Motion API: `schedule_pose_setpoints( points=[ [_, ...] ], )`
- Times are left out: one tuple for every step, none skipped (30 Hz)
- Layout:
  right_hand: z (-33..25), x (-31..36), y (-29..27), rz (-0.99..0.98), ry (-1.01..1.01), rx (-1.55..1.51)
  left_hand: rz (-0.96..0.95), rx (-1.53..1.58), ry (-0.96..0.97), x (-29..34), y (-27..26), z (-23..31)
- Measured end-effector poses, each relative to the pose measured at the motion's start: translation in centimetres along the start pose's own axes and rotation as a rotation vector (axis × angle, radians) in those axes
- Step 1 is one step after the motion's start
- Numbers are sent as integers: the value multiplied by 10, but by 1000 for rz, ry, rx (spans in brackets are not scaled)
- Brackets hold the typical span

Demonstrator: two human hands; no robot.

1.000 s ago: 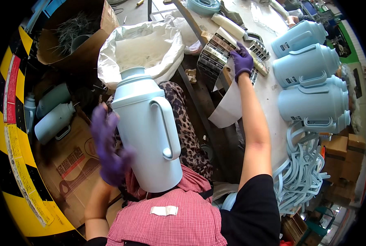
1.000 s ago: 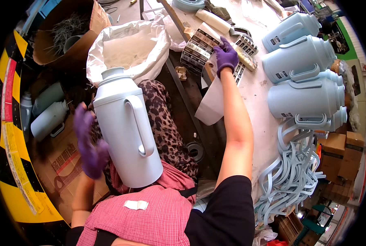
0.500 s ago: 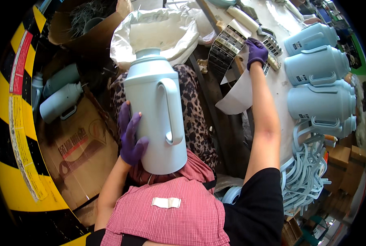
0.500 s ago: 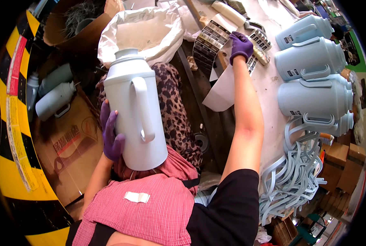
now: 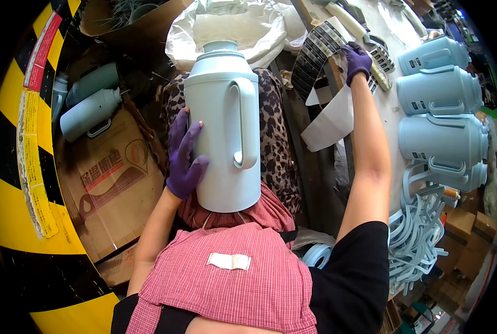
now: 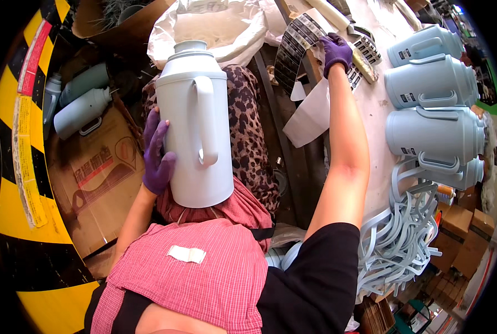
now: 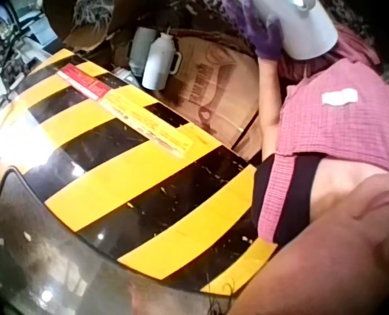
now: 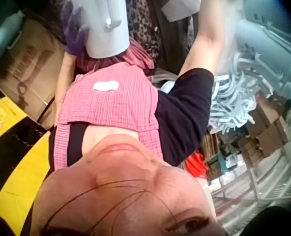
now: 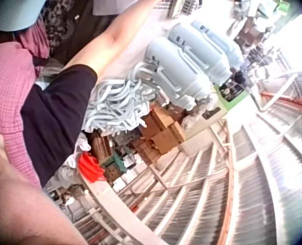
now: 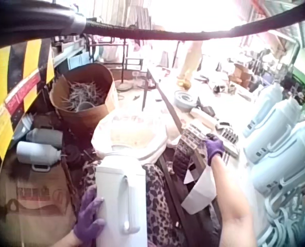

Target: The person applies labels to the sides of light blue thermoses and fits plastic handles onto the neck of each thermos while seated at a workbench.

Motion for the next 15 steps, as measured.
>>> schedule_pose_setpoints(
  points=[
    [1, 2, 2, -8, 56, -35, 11, 6, -20, 2, -1, 0],
    [0, 3, 3, -7, 80, -60, 22, 17, -43, 4, -2, 0],
    [-2, 4, 4, -15, 61, -22, 35, 11, -68, 7, -3, 1],
    [-3, 4, 4, -28, 66, -26, 45, 12, -94, 9, -4, 1],
    [-2, 4, 5, -42, 95, -54, 46, 8, -82, 11, -4, 3],
    [-1, 4, 5, -61, 97, -117, 55, 9, -111, 13, -4, 2],
    [-2, 2, 5, -62, 61, -97, 58, 5, -102, 14, -4, 4],
    [1, -1, 5, -69, 58, -115, 56, 4, -138, 16, -3, 2],
    [5, -3, 6, -80, 67, -146, 64, 5, -97, 15, -2, 4],
    [9, -7, 7, -81, 55, -160, 66, 8, -100, 15, -1, 3],
    [13, -10, 8, -84, 54, -187, 83, 22, -125, 14, -1, 0],
    [19, -14, 9, -63, 82, -212, 75, 27, -106, 13, 0, 0],
    [20, -17, 10, -58, 44, -207, 82, 44, -111, 11, 0, -1],
    [20, -19, 8, -30, 35, -199, 92, 75, -79, 10, 0, 1],
    [20, -18, 6, -5, 39, -192, 88, 59, -113, 9, -1, 0]
  ],
)
Point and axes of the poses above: each hand's wrist, its own x-axis away from the middle knuckle, its own y-axis out of the palm, z = x × y, the point moved 6 cm from there along -x, towards the middle knuckle, and after that the axes turned 4 degrees about z, right-handed, at the moved point
